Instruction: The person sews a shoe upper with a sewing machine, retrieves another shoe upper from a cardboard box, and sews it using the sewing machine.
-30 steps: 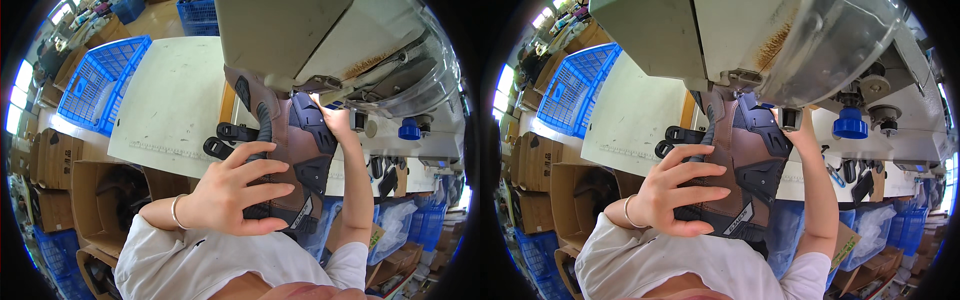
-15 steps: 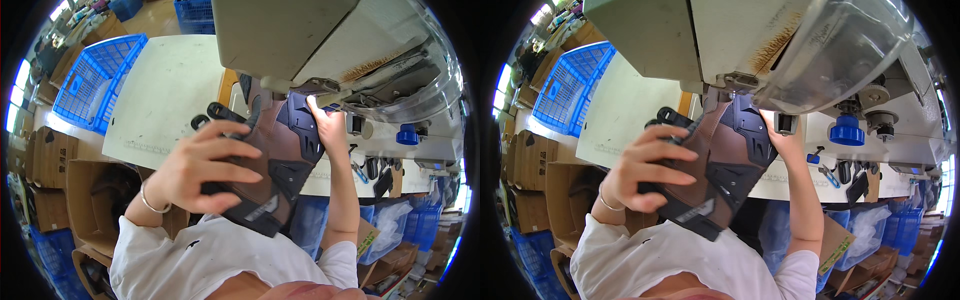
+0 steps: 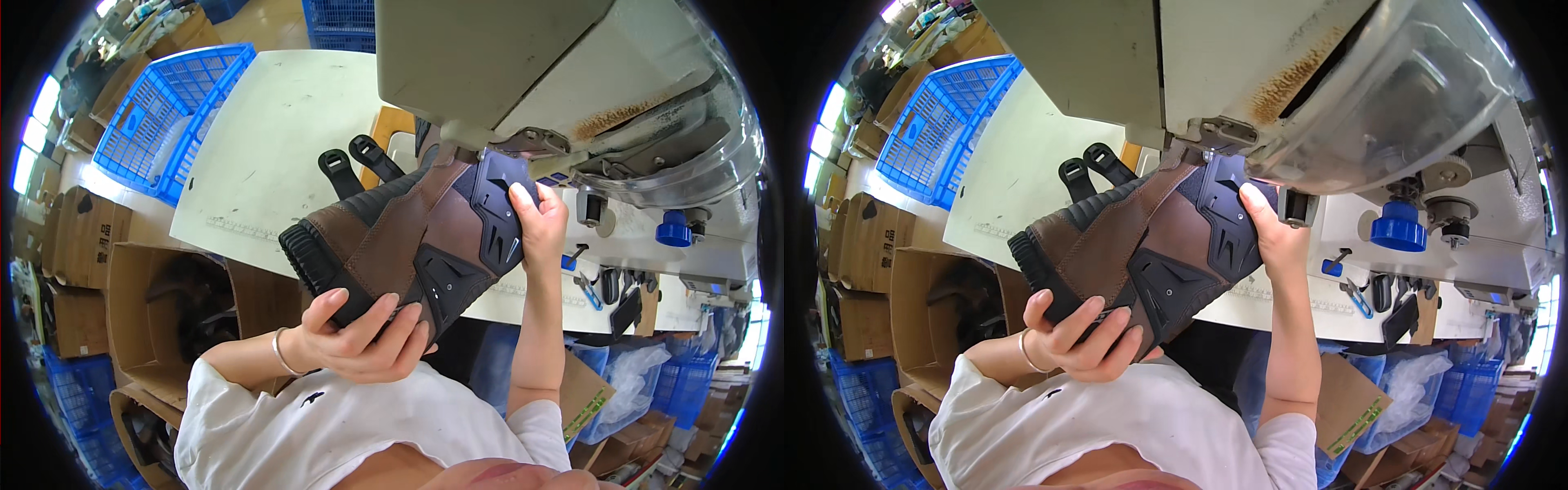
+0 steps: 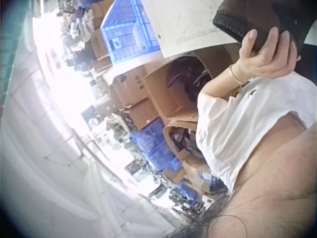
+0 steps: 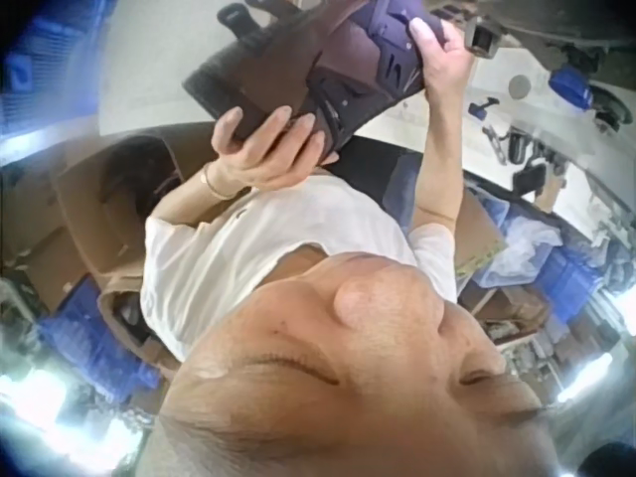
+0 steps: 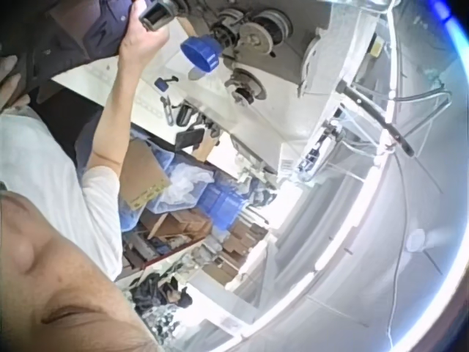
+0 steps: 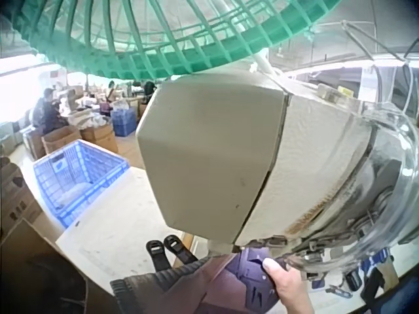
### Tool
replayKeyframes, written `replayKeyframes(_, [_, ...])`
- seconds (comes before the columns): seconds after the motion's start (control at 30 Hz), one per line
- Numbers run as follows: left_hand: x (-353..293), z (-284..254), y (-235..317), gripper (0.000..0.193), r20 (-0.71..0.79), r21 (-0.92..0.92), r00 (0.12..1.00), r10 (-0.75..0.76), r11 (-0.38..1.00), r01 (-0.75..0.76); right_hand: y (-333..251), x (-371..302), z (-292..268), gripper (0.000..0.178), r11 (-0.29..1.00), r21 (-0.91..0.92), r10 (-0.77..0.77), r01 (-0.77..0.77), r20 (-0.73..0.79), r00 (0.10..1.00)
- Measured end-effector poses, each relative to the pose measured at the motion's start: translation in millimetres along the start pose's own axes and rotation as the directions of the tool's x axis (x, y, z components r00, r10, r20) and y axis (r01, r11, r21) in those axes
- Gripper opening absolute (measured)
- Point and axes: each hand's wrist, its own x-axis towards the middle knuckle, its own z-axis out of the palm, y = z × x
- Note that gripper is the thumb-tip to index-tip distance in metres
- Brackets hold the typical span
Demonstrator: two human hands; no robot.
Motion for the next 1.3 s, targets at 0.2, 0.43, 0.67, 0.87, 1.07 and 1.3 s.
replayKeyframes(0.2, [6.3,2.6,4.4,0.025,-0.036,-0.034,0.998,-0.047,0.998,0.046,5.1,5.4,-4.6,0.021,1.000,-0.022,-0.009,0.010,0.007,1.000])
replayKeyframes(0.43, [20.8,5.3,-0.9,0.027,-0.056,-0.059,0.994,-0.093,0.994,0.090,-1.7,10.4,-2.0,0.023,0.999,-0.010,0.032,-0.032,0.005,0.999])
replayKeyframes(0.67, [30.4,5.2,-7.3,0.031,0.000,-0.078,0.997,-0.074,0.994,0.074,-10.0,15.4,3.7,0.023,0.997,-0.060,0.043,-0.045,-0.044,0.998])
replayKeyframes(0.87, [32.9,6.1,-12.6,0.039,0.032,-0.127,0.994,-0.102,0.986,0.105,-8.0,19.4,-1.2,0.025,0.999,-0.047,0.026,-0.028,-0.048,0.999])
replayKeyframes(1.07, [41.6,7.5,-21.4,0.039,0.034,-0.145,0.996,-0.084,0.985,0.088,0.9,25.9,-11.2,0.026,0.980,-0.100,-0.167,0.172,0.053,0.985])
replayKeyframes(1.3, [51.4,10.5,-31.7,0.040,0.046,-0.203,0.992,-0.119,0.971,0.126,13.3,29.7,-24.8,0.032,0.928,-0.265,-0.235,0.262,0.132,0.963])
